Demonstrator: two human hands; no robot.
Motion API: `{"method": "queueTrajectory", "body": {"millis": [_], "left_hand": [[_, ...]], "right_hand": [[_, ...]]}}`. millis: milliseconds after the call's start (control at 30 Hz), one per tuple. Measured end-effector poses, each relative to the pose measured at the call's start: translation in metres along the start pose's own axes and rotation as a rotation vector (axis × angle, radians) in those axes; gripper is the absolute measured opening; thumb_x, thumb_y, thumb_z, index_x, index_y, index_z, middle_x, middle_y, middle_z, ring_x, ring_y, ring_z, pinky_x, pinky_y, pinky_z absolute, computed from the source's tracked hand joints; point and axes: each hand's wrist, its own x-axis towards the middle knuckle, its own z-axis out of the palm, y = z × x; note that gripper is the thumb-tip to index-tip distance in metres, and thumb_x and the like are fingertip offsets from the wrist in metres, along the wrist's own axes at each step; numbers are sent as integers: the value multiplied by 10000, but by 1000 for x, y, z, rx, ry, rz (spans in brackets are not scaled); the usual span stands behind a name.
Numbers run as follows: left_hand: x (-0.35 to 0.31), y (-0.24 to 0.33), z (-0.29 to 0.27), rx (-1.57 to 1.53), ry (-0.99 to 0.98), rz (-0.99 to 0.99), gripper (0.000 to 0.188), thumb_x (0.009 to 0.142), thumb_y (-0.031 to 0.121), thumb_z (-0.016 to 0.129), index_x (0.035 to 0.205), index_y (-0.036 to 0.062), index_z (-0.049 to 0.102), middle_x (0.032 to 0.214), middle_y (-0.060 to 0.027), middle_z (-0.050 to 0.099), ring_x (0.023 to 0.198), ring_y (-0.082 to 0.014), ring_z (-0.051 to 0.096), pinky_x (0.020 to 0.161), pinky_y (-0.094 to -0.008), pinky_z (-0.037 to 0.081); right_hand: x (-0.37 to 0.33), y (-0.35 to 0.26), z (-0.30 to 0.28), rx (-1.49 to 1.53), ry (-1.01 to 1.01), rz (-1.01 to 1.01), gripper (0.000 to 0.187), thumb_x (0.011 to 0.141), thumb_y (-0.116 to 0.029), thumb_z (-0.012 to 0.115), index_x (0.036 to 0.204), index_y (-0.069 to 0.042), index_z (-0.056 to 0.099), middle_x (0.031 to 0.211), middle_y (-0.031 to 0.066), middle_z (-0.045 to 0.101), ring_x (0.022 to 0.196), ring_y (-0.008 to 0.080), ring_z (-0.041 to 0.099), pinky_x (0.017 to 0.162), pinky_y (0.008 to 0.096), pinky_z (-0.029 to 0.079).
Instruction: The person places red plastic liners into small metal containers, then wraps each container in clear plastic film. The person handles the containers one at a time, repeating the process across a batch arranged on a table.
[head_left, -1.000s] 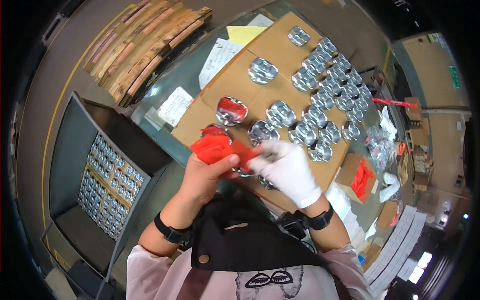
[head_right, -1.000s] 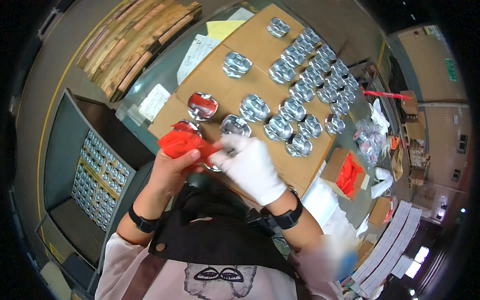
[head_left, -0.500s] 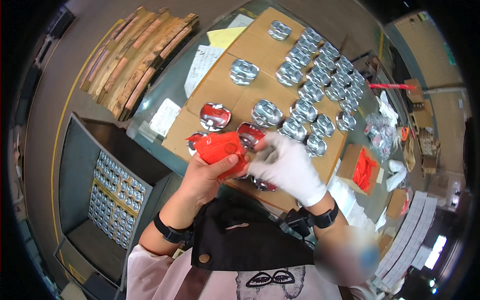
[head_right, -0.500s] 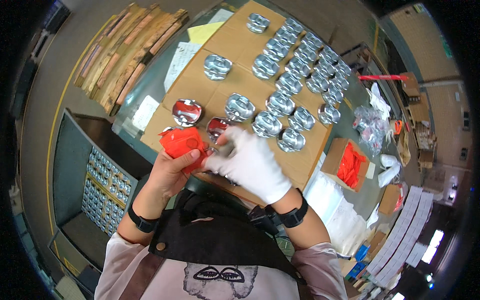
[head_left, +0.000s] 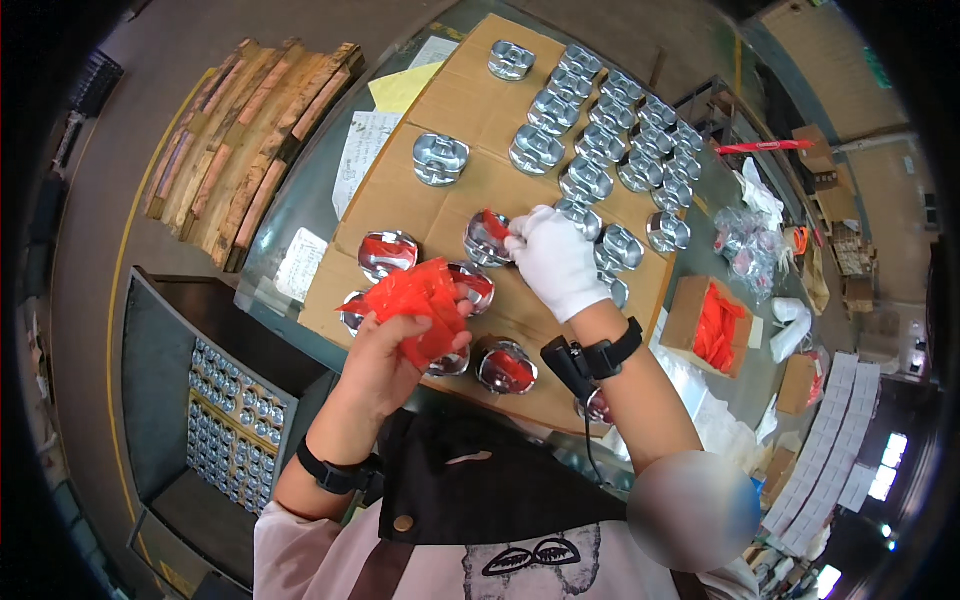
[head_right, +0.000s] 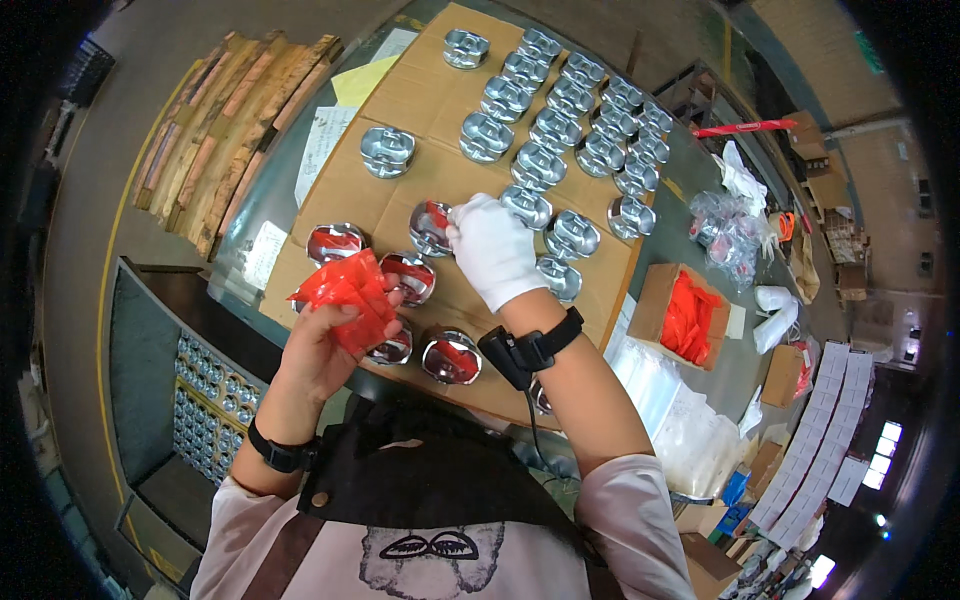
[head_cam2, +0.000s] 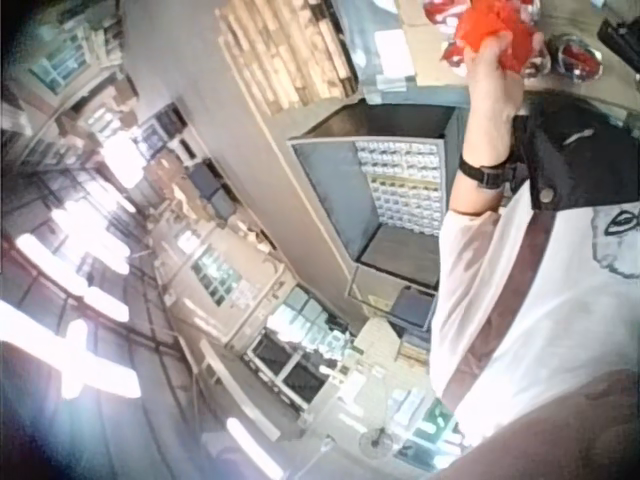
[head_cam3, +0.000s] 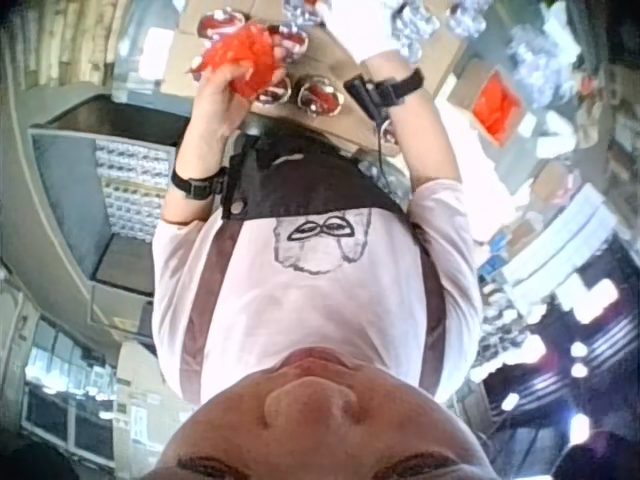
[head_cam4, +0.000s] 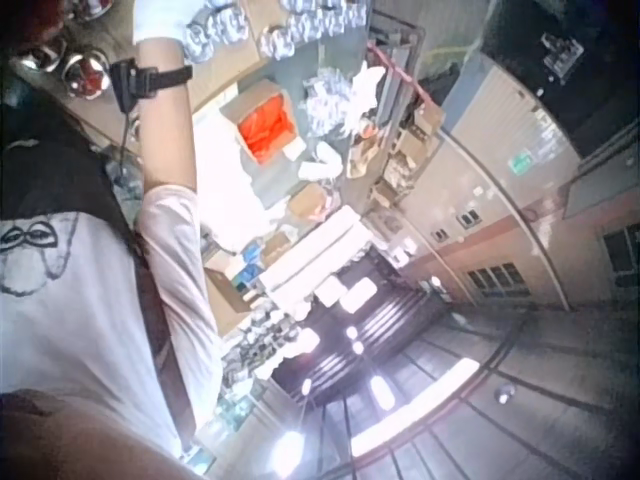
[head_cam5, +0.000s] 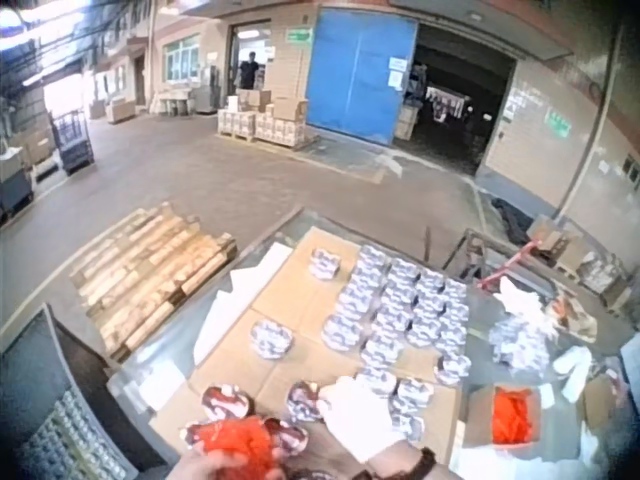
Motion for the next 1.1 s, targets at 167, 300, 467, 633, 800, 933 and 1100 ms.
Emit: {"method": "queueTrajectory", "body": {"millis": [167, 300, 467, 633, 800, 933, 1100], "left_hand": [[11, 0, 3, 93, -24, -1, 477, 893, 7, 591, 1344, 12, 435, 1223, -164, 592, 1110, -293, 606, 885, -415, 544], [28, -21, 11, 219, 33, 2, 394, 843, -6, 682, 1201, 47, 525, 1076, -104, 658, 1017, -229, 651, 801, -329, 557], [41, -46, 25, 291, 136, 9, 347, 818, 21, 730, 1110, 81, 551, 1005, -65, 669, 834, -182, 675, 652, -278, 554], [47, -46, 17, 353, 207, -11, 347, 831, 64, 732, 1128, 74, 554, 1006, -76, 670, 803, -188, 678, 639, -289, 574], [49, -47, 22, 397, 166, 8, 359, 834, 68, 731, 1148, 67, 558, 995, -72, 669, 785, -189, 676, 633, -287, 574], [47, -44, 13, 406, 245, 21, 384, 838, 66, 721, 1181, 64, 548, 1027, -70, 664, 847, -194, 669, 640, -300, 579], [48, -36, 35, 219, 173, -111, 401, 893, 58, 633, 1274, 73, 511, 1151, -107, 636, 1035, -236, 634, 749, -353, 589]], "right_hand": [[-22, -19, -34, 266, 91, 105, 335, 750, -197, 755, 1002, -29, 613, 898, 138, 629, 826, 305, 654, 727, 395, 533], [-59, -33, -58, 859, -296, 406, 387, 737, -232, 782, 983, -4, 589, 835, 121, 670, 760, 215, 668, 694, 329, 532], [-87, -4, -45, 891, -84, 411, 207, 782, -136, 733, 911, 11, 665, 827, 127, 676, 744, 223, 664, 691, 314, 524], [-64, 33, -54, 644, 23, 343, 208, 777, -150, 724, 927, -10, 691, 808, 139, 672, 731, 221, 652, 686, 325, 512], [-62, 17, -45, 795, -129, 272, 202, 764, -168, 736, 898, -22, 696, 844, 150, 686, 738, 230, 666, 685, 320, 519], [-52, 49, -33, 466, 76, 245, 168, 764, -149, 729, 909, -70, 700, 893, 113, 654, 820, 282, 651, 706, 362, 533], [-55, 45, -19, 170, 168, 163, 219, 769, -183, 725, 953, -75, 676, 963, 89, 602, 901, 293, 627, 727, 388, 534]]}}
